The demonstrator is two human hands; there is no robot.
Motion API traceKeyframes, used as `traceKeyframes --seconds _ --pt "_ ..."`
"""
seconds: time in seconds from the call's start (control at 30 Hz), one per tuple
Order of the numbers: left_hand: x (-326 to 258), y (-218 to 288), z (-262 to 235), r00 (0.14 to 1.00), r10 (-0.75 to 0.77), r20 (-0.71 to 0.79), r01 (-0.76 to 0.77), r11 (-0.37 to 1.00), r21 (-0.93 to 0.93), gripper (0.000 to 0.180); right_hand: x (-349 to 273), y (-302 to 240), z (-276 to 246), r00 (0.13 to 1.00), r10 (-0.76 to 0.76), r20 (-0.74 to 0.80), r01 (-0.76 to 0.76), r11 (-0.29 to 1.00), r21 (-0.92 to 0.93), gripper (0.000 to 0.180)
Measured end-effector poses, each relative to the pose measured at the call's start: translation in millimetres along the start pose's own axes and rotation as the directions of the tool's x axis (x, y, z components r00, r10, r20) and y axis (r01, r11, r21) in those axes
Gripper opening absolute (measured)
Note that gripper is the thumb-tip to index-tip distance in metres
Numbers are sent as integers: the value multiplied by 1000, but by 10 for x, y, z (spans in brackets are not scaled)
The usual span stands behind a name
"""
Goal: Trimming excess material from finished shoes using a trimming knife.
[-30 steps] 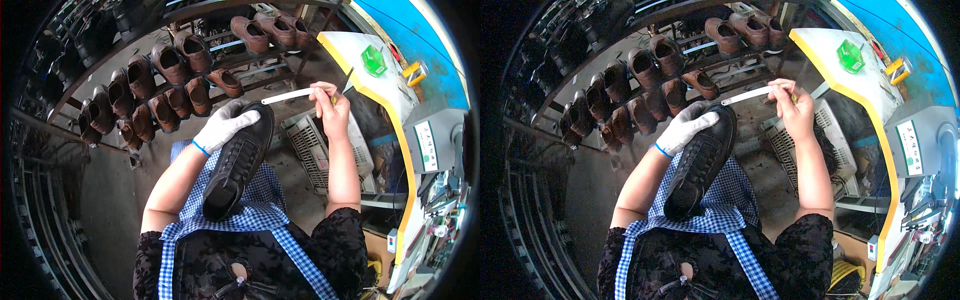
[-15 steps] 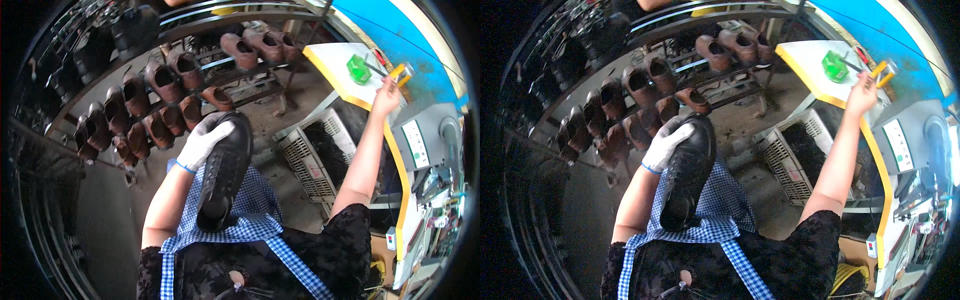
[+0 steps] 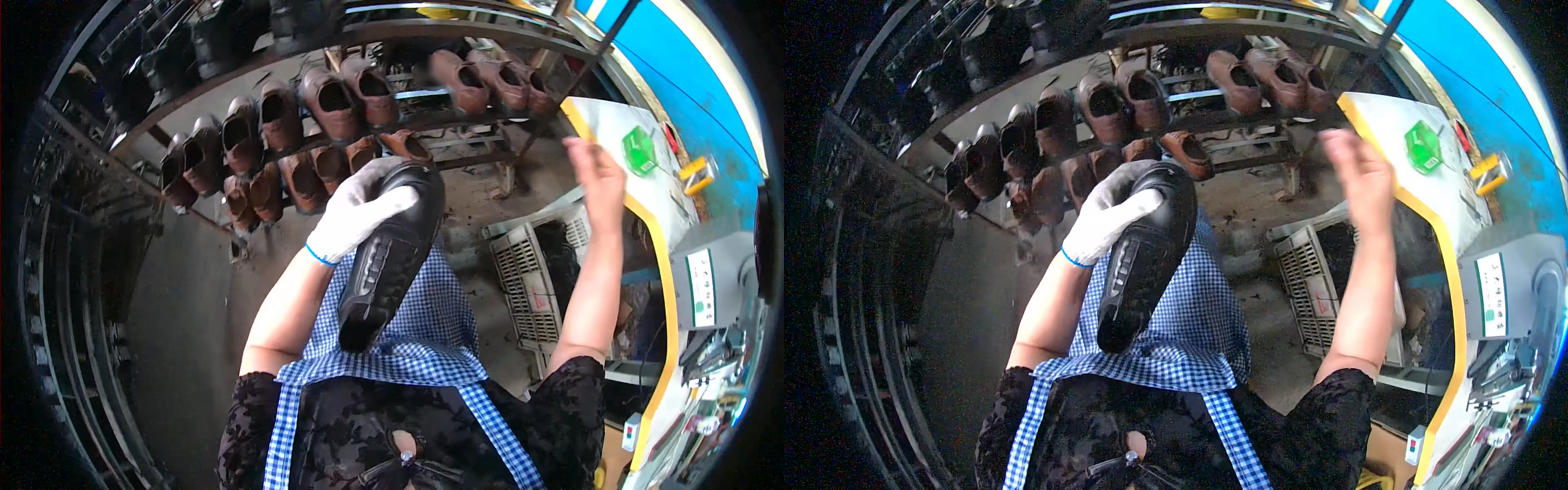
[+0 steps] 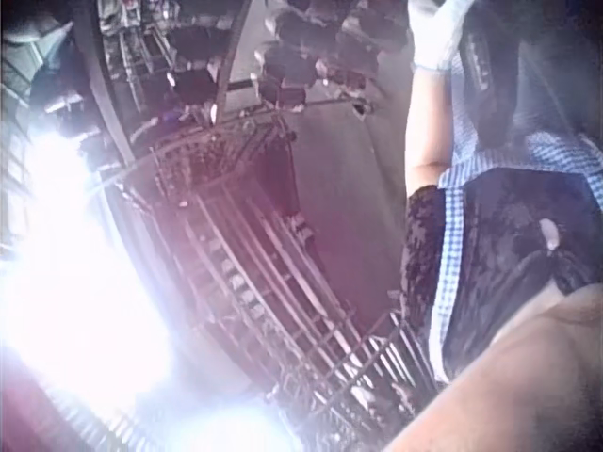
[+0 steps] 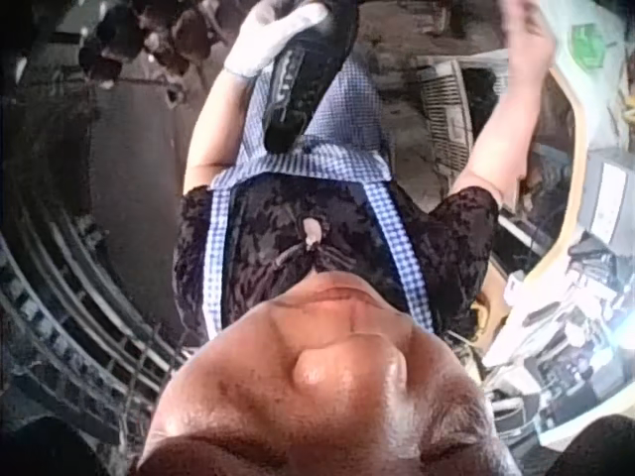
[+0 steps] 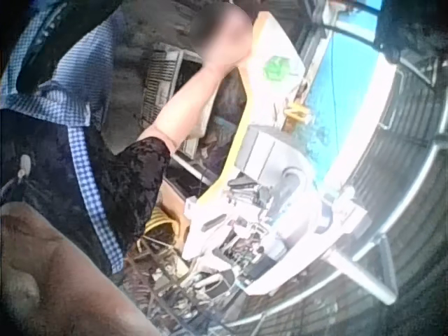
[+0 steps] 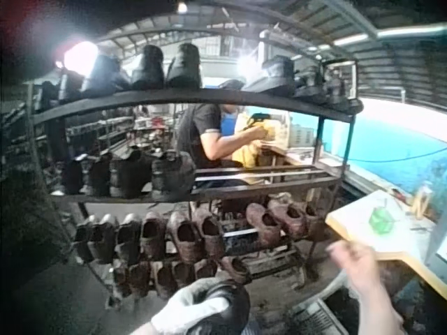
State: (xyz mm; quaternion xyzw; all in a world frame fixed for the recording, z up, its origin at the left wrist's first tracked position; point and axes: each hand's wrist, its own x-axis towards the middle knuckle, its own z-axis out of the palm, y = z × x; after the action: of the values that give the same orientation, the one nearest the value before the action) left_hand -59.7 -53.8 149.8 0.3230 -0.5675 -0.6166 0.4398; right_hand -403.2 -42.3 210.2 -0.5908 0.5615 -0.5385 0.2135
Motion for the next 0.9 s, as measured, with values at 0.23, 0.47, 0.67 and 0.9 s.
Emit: traceKeyframes --seconds 0.23,0.47,0.67,0.9 --pt "-261 233 52 996 -54 72 52 998 32 67 -311 -561 890 718 -327 615 353 932 83 23" --pt "-406 250 4 996 -44 82 36 995 97 67 -326 -457 1124 707 -268 654 150 961 232 25" --pt "-463 189 2 995 -52 88 45 996 74 66 -473 -516 1150 696 -324 641 382 923 51 14" --pt "-501 54 1 999 -25 29 19 980 198 65 -595 -645 1135 676 -380 631 593 789 -161 16"
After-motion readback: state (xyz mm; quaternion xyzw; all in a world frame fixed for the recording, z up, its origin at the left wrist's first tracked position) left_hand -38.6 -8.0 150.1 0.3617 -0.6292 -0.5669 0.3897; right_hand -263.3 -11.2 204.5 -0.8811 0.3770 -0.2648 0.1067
